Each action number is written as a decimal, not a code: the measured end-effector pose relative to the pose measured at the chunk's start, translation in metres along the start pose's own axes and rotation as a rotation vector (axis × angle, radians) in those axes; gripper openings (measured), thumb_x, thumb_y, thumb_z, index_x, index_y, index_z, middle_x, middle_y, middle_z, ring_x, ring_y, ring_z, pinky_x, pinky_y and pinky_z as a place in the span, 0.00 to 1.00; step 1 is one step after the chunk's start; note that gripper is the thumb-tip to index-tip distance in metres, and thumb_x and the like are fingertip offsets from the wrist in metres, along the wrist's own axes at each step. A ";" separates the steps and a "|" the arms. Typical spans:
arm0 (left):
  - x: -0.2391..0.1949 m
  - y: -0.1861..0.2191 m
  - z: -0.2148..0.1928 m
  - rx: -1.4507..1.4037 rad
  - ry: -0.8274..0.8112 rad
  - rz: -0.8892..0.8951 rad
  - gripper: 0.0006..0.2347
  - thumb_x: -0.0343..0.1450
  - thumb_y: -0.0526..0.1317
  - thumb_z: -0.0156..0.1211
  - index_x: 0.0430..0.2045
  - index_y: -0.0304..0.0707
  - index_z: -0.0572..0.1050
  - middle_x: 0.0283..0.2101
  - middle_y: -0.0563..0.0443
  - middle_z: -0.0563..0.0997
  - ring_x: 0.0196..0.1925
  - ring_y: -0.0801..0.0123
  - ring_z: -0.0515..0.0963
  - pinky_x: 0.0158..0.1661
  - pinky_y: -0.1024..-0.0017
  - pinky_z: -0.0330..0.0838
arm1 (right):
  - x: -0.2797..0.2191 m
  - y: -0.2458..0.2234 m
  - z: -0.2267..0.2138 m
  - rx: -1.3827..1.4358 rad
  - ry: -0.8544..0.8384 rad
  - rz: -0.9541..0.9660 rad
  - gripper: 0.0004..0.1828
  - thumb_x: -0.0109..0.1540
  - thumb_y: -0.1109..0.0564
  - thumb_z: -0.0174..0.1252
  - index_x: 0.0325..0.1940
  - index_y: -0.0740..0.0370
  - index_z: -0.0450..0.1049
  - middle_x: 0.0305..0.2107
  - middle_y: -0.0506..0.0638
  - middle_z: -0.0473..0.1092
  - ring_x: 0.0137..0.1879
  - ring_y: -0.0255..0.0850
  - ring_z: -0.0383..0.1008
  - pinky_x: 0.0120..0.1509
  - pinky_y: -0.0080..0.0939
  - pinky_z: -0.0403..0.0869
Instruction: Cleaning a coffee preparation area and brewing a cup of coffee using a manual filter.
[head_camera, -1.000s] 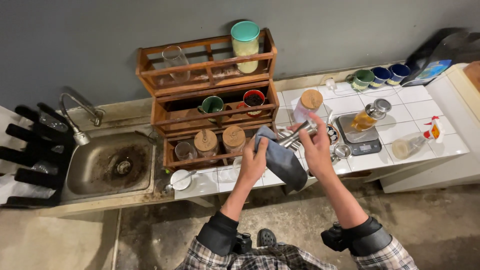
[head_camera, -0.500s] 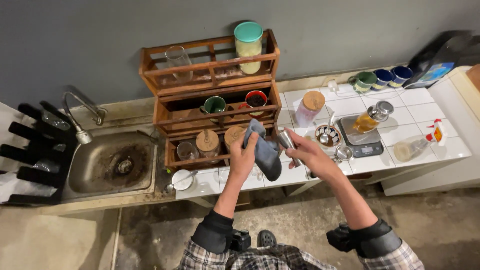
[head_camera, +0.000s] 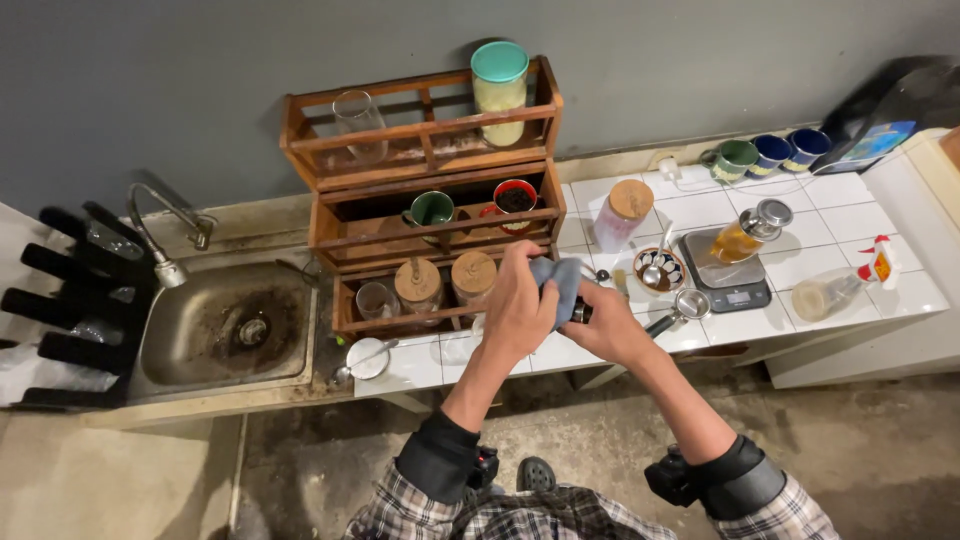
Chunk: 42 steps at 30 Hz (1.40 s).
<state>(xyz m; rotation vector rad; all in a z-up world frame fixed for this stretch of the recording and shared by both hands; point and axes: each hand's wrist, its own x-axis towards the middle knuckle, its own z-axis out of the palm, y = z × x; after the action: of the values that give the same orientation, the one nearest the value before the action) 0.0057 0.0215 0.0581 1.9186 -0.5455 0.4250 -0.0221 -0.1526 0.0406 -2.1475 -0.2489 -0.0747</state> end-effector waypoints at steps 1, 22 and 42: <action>0.002 -0.002 0.001 -0.003 -0.003 0.007 0.18 0.72 0.39 0.57 0.53 0.24 0.71 0.52 0.37 0.75 0.54 0.47 0.75 0.52 0.58 0.70 | 0.003 0.005 0.000 -0.002 0.008 0.000 0.17 0.52 0.63 0.67 0.44 0.68 0.76 0.33 0.53 0.78 0.39 0.35 0.76 0.45 0.39 0.76; -0.014 -0.040 0.015 0.280 -0.590 -0.135 0.17 0.57 0.43 0.71 0.35 0.32 0.81 0.40 0.36 0.84 0.47 0.44 0.82 0.47 0.58 0.73 | 0.004 0.005 0.002 -0.383 0.262 -0.058 0.18 0.66 0.50 0.52 0.29 0.64 0.77 0.18 0.66 0.69 0.29 0.65 0.71 0.33 0.60 0.67; -0.024 -0.030 0.028 0.140 -0.345 -0.110 0.17 0.63 0.50 0.70 0.25 0.31 0.79 0.27 0.36 0.81 0.31 0.42 0.79 0.34 0.54 0.71 | 0.019 0.052 0.012 -0.351 0.235 -0.008 0.24 0.69 0.49 0.47 0.25 0.66 0.74 0.20 0.67 0.70 0.31 0.66 0.72 0.37 0.63 0.68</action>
<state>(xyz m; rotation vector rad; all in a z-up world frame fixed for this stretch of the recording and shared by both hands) 0.0031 0.0100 0.0119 2.1619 -0.6422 0.0596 0.0066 -0.1681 -0.0058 -2.4586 -0.1123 -0.3992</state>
